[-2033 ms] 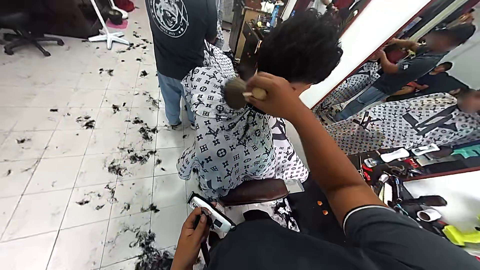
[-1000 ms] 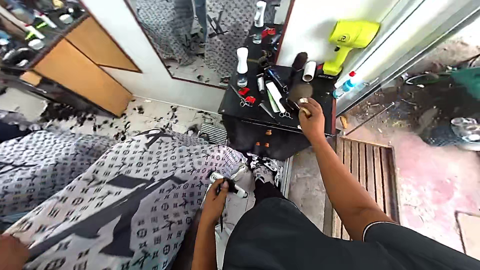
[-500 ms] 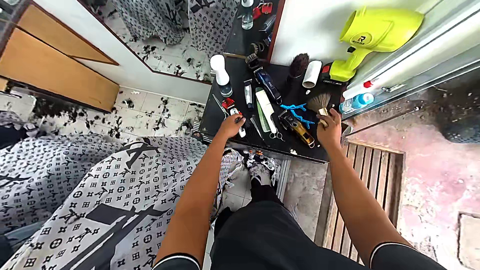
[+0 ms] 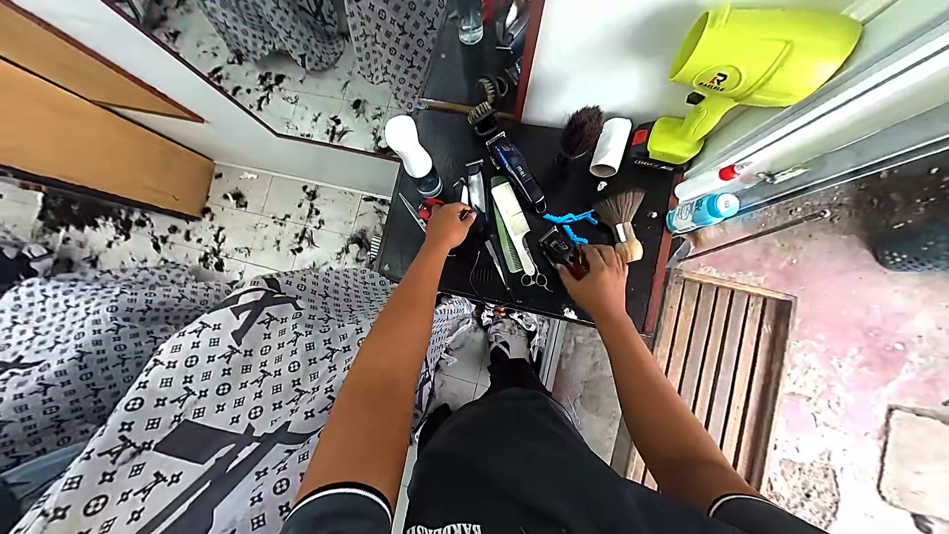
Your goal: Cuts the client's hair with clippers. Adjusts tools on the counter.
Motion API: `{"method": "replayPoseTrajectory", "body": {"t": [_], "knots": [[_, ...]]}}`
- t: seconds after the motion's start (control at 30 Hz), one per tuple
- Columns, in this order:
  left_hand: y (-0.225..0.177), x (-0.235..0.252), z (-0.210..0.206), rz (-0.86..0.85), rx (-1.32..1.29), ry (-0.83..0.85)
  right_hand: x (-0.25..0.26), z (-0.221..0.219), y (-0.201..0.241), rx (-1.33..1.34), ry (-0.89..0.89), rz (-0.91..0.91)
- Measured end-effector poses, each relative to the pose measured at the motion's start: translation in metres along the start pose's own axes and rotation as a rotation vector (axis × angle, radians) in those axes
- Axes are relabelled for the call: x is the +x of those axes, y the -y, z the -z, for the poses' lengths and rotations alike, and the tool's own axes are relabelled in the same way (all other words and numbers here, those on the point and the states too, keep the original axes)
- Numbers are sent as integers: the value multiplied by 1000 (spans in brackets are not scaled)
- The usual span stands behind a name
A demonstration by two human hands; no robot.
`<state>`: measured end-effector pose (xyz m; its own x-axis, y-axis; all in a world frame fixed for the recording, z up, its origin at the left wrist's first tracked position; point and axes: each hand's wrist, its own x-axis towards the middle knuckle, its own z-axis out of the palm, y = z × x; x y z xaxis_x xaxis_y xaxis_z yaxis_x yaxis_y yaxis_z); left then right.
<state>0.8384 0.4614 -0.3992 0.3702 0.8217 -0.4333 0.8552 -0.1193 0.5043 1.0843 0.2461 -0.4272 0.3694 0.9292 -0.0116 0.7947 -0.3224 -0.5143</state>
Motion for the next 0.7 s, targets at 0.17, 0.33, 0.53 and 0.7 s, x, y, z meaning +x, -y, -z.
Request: {"method": "replayPoseTrajectory", "body": {"t": [0.17, 0.33, 0.53, 0.7], "knots": [[0, -23, -6, 14, -150, -243, 12, -4, 5, -15, 98, -78], [23, -44, 1, 188, -294, -336, 19, 0, 4, -2, 201, -133], [39, -69, -7, 220, -341, -238, 21, 4, 7, -8, 252, -164], [32, -79, -25, 244, -351, -326, 22, 1, 8, -19, 246, -170]]}}
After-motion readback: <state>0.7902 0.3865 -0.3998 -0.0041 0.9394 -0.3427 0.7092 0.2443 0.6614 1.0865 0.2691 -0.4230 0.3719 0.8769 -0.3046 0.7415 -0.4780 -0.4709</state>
